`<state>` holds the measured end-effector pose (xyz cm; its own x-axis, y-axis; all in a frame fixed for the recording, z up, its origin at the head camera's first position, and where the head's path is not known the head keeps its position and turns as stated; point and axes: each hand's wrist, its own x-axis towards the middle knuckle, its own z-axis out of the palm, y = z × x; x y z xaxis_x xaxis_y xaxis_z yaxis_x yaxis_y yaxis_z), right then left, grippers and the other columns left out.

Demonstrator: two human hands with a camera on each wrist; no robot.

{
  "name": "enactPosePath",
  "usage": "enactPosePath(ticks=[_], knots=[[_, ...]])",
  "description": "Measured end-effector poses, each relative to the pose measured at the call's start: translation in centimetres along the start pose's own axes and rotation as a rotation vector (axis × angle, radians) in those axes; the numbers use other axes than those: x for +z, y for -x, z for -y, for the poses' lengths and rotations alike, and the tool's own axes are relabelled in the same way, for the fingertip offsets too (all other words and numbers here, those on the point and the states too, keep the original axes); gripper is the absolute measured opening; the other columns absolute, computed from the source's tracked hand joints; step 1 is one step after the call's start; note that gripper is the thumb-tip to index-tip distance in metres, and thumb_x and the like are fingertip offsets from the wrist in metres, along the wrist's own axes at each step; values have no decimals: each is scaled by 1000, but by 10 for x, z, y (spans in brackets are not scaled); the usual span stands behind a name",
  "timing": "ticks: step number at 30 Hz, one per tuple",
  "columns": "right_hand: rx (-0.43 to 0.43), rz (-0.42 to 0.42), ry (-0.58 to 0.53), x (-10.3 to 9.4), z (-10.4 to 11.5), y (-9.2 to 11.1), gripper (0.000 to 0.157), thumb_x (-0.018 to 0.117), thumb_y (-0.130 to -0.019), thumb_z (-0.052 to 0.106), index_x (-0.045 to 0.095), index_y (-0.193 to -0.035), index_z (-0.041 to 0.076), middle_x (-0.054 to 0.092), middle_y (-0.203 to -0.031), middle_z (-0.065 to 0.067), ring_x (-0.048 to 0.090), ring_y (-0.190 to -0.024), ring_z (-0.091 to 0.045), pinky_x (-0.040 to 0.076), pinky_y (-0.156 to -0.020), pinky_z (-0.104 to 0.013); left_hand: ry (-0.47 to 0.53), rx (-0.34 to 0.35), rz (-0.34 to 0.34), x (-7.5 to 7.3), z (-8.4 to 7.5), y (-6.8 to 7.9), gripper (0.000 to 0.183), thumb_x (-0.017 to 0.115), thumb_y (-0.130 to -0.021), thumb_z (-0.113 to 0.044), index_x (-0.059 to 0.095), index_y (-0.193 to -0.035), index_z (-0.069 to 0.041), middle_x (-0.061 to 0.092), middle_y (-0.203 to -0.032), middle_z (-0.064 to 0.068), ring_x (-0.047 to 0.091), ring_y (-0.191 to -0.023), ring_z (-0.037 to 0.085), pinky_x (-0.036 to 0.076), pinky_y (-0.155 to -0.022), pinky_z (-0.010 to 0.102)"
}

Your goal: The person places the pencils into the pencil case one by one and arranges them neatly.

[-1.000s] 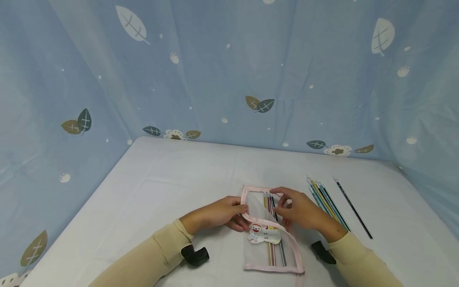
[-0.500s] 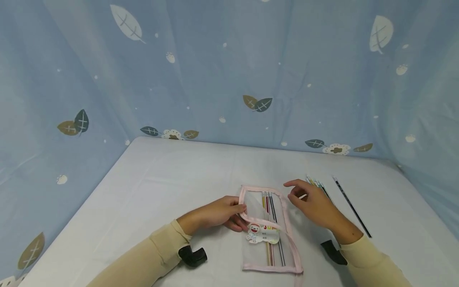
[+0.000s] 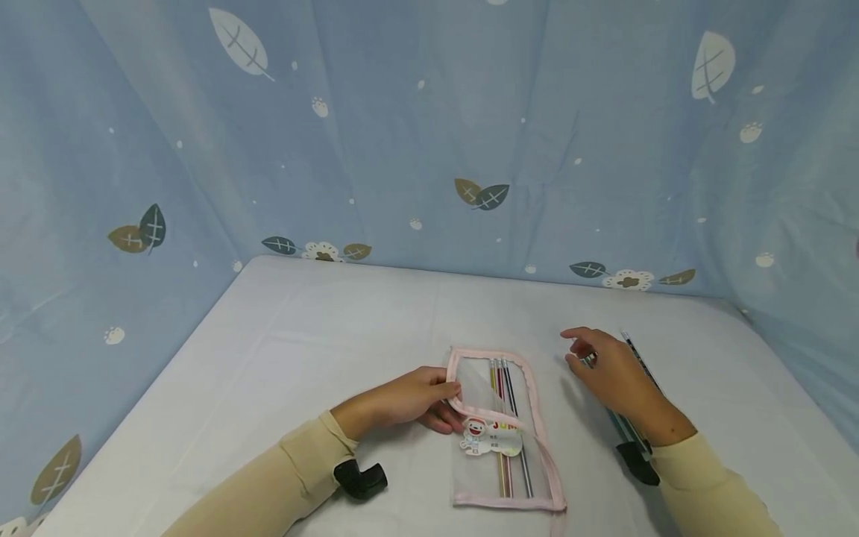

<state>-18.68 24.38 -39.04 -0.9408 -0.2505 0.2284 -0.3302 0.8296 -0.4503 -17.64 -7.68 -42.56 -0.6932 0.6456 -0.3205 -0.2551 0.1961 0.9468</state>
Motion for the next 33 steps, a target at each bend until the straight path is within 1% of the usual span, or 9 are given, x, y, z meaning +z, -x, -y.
enactPosePath(ticks=[3,7,10,13,16,24,28,31,33], knots=[[-3,3,11,-2,-6,-1,36,67,-92,4,62,-128,1,68,-97,-12,63,-88,-25,55,-72,-39,3,0,1,0,1,-1,31,43,-108,-22,56,-123,2,73,-105,16,73,-89,19,63,-75,27],[-9,15,-16,-4,-11,-1,36,66,-93,0,61,-128,-1,68,-98,-15,65,-90,-29,56,-72,-41,4,-2,2,0,1,-1,31,43,-108,-22,56,-123,3,73,-105,15,73,-88,19,63,-75,26],[12,53,-42,-7,-14,-1,35,61,-95,-1,59,-130,-2,68,-102,-19,67,-92,-31,55,-67,-34,6,-2,6,0,2,-1,30,43,-109,-21,56,-122,3,73,-105,15,73,-88,19,63,-75,26],[41,93,-61,-11,-18,-2,36,56,-97,-2,57,-133,-1,67,-108,-22,67,-94,-32,53,-64,-29,6,3,9,-1,1,-1,31,43,-108,-22,56,-122,2,73,-105,15,73,-88,19,63,-75,27],[63,115,-72,-12,-23,-2,37,53,-98,-2,56,-135,-1,66,-112,-23,66,-95,-32,53,-65,-30,6,4,10,-2,1,-2,31,43,-108,-23,56,-122,3,73,-105,16,73,-88,19,63,-75,27],[89,161,-68,-12,-29,-4,39,55,-97,-3,54,-136,-1,66,-112,-23,63,-85,-22,49,-58,-25,-2,3,13,-2,-2,-1,32,43,-109,-23,55,-122,3,73,-106,16,73,-89,19,63,-76,27],[101,178,-57,-12,-30,-4,42,58,-95,-3,54,-137,-1,66,-111,-23,65,-88,-27,51,-59,-27,0,3,8,-2,-2,-1,32,43,-109,-23,55,-123,3,73,-105,15,73,-89,19,63,-76,28],[115,213,-57,-10,-33,-4,46,61,-93,-3,52,-138,-1,65,-112,-24,66,-95,-31,54,-63,-29,1,-6,11,-2,-2,-1,31,43,-109,-22,56,-123,3,73,-105,15,73,-88,18,63,-75,27],[116,237,-61,-9,-34,-4,50,63,-92,-2,50,-140,-1,65,-111,-23,65,-95,-31,54,-65,-30,2,-9,11,-1,-2,-1,31,42,-109,-21,56,-123,3,73,-104,15,73,-87,18,63,-75,27]])
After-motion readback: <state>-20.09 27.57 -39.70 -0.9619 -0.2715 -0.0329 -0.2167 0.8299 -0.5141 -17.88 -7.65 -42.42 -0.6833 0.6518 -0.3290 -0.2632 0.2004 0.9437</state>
